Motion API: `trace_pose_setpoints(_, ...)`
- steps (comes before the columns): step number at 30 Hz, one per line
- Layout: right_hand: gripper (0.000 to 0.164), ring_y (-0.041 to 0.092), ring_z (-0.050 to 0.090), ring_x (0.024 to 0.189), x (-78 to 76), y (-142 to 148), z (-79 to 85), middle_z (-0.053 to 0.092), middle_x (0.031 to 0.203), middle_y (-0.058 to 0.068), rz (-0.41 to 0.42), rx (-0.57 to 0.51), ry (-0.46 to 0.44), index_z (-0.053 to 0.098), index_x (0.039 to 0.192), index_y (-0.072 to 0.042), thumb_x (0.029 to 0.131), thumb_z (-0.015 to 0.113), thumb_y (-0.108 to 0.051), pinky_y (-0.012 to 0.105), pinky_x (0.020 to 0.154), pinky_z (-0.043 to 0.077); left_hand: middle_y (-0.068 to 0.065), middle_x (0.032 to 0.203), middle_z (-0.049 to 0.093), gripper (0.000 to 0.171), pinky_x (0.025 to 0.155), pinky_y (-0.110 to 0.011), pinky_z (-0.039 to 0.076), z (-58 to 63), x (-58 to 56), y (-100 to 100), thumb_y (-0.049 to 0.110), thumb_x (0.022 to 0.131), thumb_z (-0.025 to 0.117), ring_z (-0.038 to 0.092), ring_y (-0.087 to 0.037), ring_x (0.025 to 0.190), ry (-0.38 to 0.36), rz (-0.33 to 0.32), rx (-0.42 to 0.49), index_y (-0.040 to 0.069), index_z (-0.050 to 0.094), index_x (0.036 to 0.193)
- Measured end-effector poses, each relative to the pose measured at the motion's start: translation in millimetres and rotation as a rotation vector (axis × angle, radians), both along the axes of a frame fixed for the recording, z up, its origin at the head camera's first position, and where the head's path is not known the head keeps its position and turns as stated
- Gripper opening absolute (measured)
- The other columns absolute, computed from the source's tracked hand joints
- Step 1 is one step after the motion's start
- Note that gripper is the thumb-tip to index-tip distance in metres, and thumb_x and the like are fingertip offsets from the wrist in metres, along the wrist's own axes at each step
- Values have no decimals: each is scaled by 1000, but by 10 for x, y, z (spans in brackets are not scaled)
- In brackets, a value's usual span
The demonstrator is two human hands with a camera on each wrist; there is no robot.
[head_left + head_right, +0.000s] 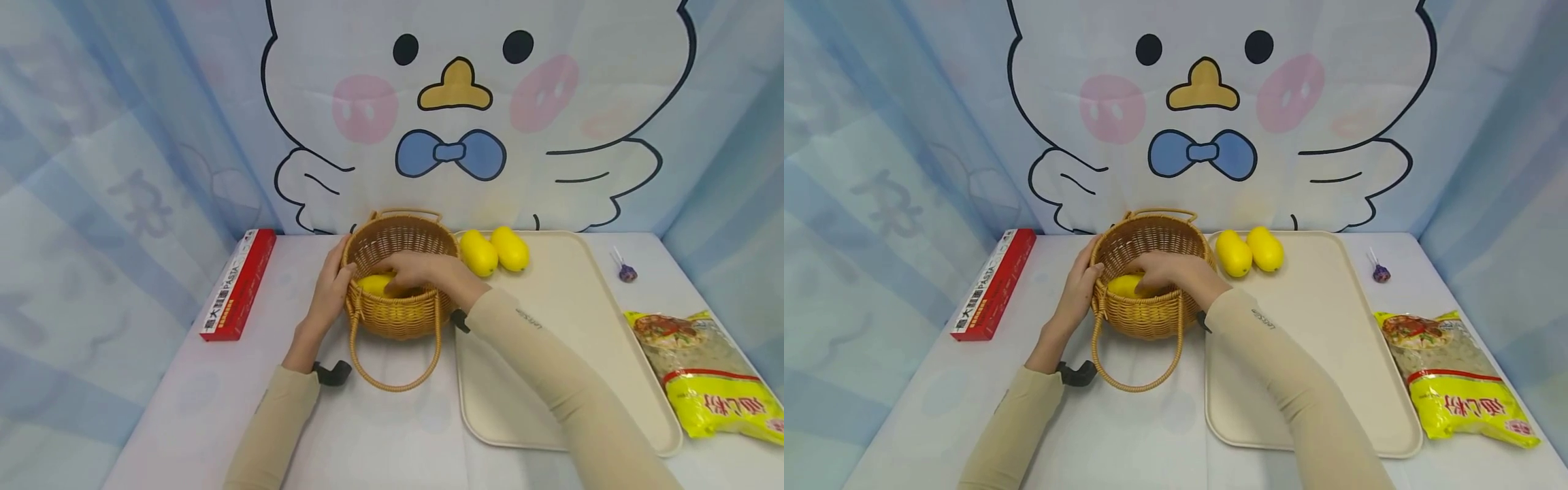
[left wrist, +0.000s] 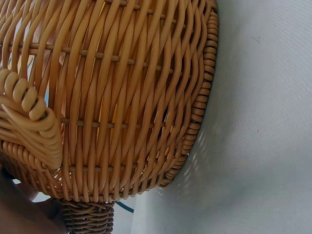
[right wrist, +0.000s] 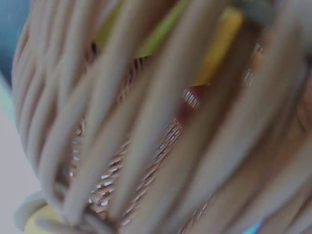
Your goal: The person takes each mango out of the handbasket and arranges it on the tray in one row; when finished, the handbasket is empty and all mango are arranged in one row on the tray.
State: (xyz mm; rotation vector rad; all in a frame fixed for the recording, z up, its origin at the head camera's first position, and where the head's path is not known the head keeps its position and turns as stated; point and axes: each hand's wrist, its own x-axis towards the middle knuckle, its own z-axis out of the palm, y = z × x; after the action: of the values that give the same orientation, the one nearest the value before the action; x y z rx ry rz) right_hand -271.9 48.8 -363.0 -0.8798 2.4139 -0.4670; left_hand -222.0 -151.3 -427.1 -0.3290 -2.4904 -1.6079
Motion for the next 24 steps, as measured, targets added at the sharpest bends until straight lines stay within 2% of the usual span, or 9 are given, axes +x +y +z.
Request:
trace_pose_setpoints(7,57,27,41,143,-32,-3,-33,49,152,5,-25,21,4,47,149,-19,95,64,-24,45,120,33,2,164,25,58,123,-50,26,-4,0,-5,31,103,38,28,-24,151,14,-15,7,24,23,159)
trace_pose_setpoints(13,58,25,47,137,-44,-1,-37,52,149,5,-24,18,57,49,148,-17,92,66,-18,43,117,38,1,165,23,58,124,-47,24,11,-5,-15,27,104,38,26,-23,151,-8,-22,14,26,21,159)
trace_pose_setpoints(14,59,24,48,135,-45,2,-38,52,148,5,-31,17,64,49,148,-17,92,67,-17,42,116,39,-1,165,23,58,124,-47,24,32,1,-13,26,104,38,26,-24,152,-15,-25,12,25,21,159)
trace_pose_setpoints(18,60,23,50,131,-49,3,-42,54,147,4,-48,26,80,50,147,-17,90,68,-19,42,114,41,-10,165,23,59,123,-50,25,244,131,35,20,103,38,27,-31,151,-25,-32,-4,16,21,160)
trace_pose_setpoints(21,61,24,49,133,-51,-1,-39,52,149,5,-48,31,68,49,148,-18,90,68,-19,43,115,39,-7,164,25,59,122,-51,27,205,118,33,24,103,38,29,-29,150,-8,-21,-6,17,23,159)
trace_pose_setpoints(24,61,26,45,138,-52,-4,-39,49,152,4,-42,32,48,47,149,-19,91,68,-20,45,118,36,0,164,26,59,122,-50,27,50,25,-2,29,102,38,30,-24,150,9,-9,0,23,24,159)
